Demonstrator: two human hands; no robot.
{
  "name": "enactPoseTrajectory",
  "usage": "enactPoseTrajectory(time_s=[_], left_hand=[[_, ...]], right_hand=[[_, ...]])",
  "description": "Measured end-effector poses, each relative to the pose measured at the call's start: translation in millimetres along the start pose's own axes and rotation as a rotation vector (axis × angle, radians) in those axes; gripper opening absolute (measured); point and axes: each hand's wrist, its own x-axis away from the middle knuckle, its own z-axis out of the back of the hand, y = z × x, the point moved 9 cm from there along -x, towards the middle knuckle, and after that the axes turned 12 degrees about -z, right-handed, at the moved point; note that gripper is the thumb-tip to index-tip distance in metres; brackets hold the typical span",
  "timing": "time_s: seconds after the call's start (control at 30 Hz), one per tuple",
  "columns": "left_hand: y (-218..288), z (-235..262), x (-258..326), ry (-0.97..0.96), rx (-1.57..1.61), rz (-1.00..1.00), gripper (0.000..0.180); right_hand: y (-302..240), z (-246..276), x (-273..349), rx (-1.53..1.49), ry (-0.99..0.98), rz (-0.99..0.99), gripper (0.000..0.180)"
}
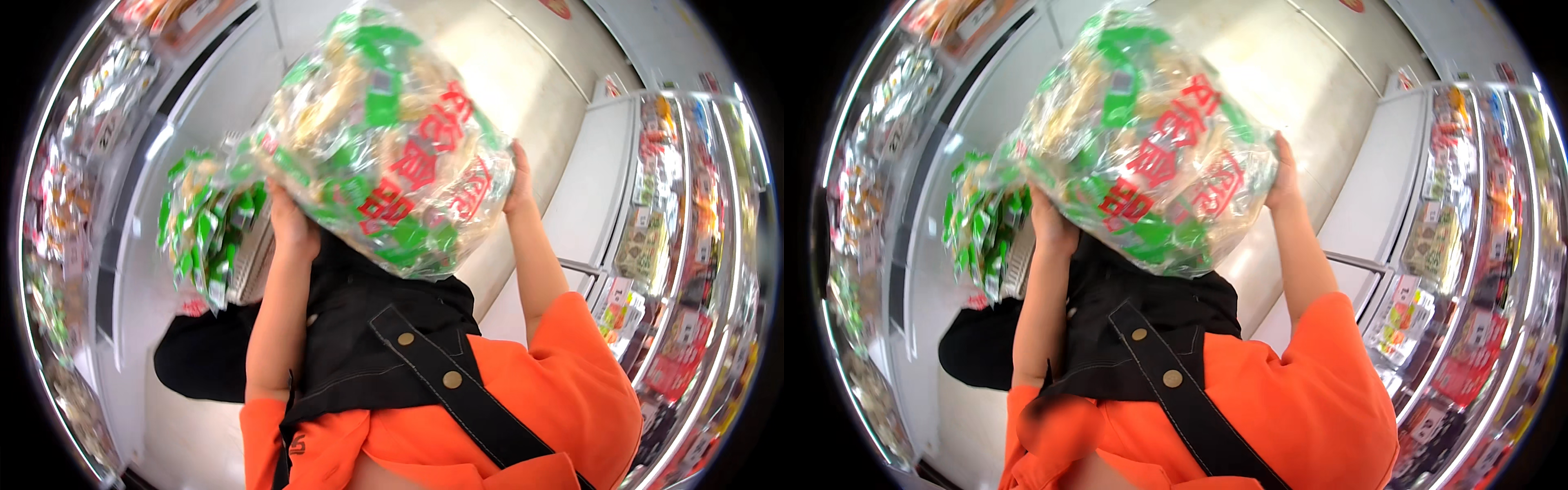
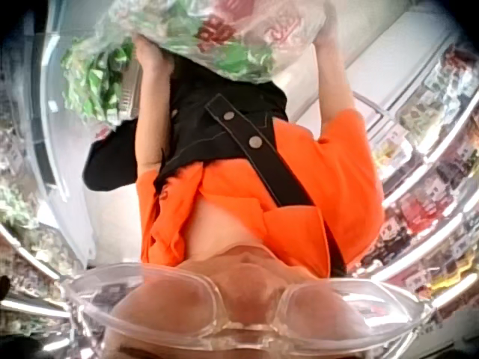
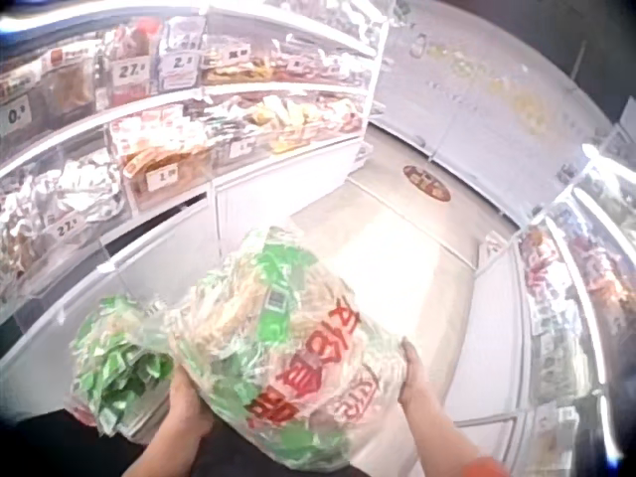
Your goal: The person sits on the floor in a grocery store aisle and restocks packaged snacks onto a shelf. They repeatedly pick up items from a large plastic bag on the floor and place them into a clear plastic bin on the shelf.
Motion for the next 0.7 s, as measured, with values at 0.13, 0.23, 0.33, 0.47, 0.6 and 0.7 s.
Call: enactPoseTrajectory(time_s=[0.13,0.23,0.33,0.47,0.6,0.7], left_hand=[[-4.5,-13.6,-4.7,-0.145,0.032,0.024,0.056],[-27.6,0.2,-10.6,-0.216,0.14,0.142,0.061],[-23.4,-36.1,6.0,-0.324,0.202,0.228,0.057],[-4.7,-75.5,0.0,-0.425,-0.332,0.323,0.041],[78.2,-112.9,-0.9,-0.465,-0.461,-0.241,0.033],[128.3,-121.8,64.7,-0.662,-0.701,-0.857,0.035]], right_hand=[[-36.5,-30.4,23.0,-0.024,-0.093,0.11,0.035],[-73.6,-68.8,82.1,0.088,-0.003,0.396,0.026],[-115.1,-106.6,142.5,0.123,0.051,0.83,0.022],[-142.9,-168.3,253.8,0.301,0.091,1.472,0.016],[-51.4,-254.1,293.0,1.29,-0.438,1.973,0.019],[32.9,-270.3,252.0,1.478,-0.777,1.987,0.023]])
